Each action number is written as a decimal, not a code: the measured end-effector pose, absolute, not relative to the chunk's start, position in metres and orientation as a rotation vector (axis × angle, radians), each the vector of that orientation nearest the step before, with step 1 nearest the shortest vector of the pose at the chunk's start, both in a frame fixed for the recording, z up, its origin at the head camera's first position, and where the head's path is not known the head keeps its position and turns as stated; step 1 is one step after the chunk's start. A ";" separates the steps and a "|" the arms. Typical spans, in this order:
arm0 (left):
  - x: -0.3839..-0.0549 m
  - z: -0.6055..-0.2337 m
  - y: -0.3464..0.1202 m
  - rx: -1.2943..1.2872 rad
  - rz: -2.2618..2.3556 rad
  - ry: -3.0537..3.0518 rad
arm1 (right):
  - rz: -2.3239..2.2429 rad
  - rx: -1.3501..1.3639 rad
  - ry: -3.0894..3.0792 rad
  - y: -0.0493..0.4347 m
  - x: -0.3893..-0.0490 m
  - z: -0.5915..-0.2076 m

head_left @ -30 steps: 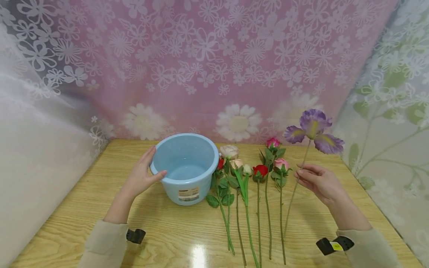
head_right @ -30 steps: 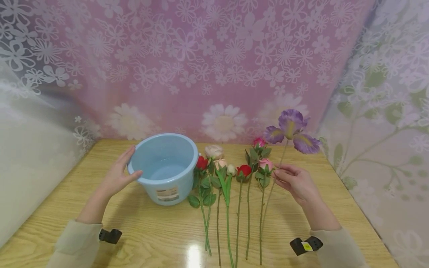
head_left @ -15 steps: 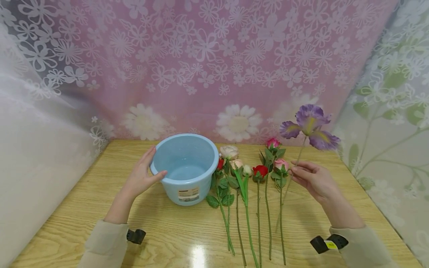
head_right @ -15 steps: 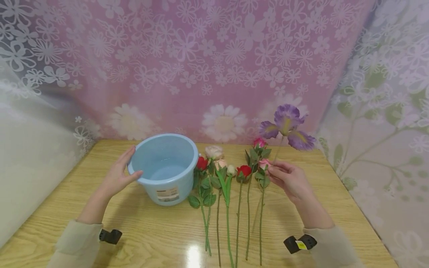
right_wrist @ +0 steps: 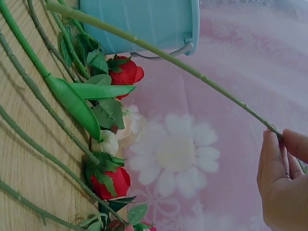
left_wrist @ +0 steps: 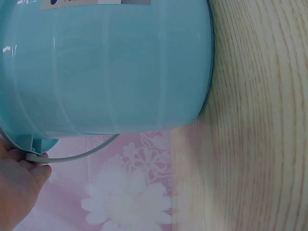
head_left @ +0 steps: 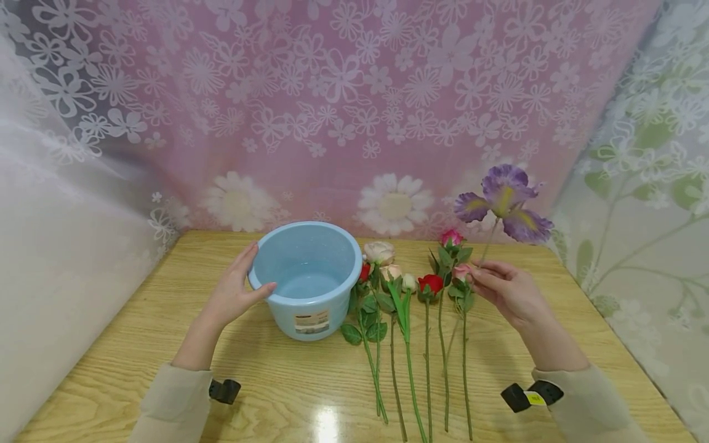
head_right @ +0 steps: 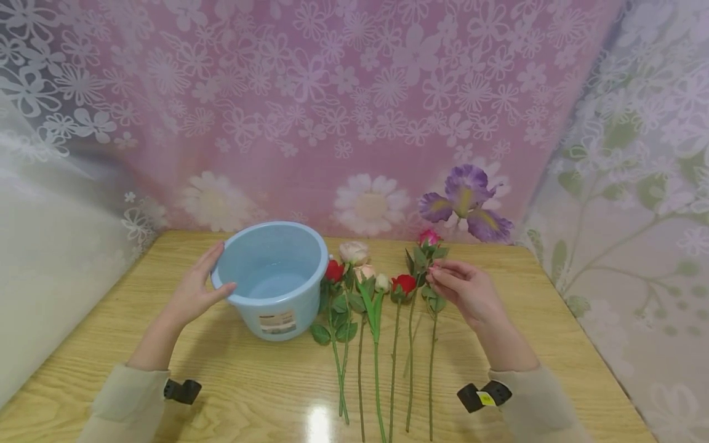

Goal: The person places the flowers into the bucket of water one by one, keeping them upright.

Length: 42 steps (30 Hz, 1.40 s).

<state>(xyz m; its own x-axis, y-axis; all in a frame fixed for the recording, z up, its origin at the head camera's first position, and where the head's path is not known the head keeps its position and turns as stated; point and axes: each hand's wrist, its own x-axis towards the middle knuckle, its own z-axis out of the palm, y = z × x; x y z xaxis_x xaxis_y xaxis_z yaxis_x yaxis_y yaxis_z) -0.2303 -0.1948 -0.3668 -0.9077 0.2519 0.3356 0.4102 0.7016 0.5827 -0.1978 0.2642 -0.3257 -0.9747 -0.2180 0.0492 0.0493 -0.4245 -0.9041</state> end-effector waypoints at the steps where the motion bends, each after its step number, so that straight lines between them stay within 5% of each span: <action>1: -0.230 -0.366 -0.195 -0.532 -0.997 -2.681 | -2.515 -0.241 1.585 0.263 -0.198 -0.325; 42: -0.229 -0.367 -0.193 -0.527 -1.011 -2.684 | -2.649 -0.467 1.481 0.209 -0.223 -0.261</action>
<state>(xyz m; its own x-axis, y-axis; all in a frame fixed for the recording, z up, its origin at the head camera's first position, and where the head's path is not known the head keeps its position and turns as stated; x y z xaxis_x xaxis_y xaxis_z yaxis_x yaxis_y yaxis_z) -0.2287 -0.1935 -0.3668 -0.9104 0.2508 0.3292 0.4056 0.6983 0.5898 -0.2231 0.2095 -0.2609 -0.9513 -0.2077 0.2278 -0.0853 -0.5326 -0.8420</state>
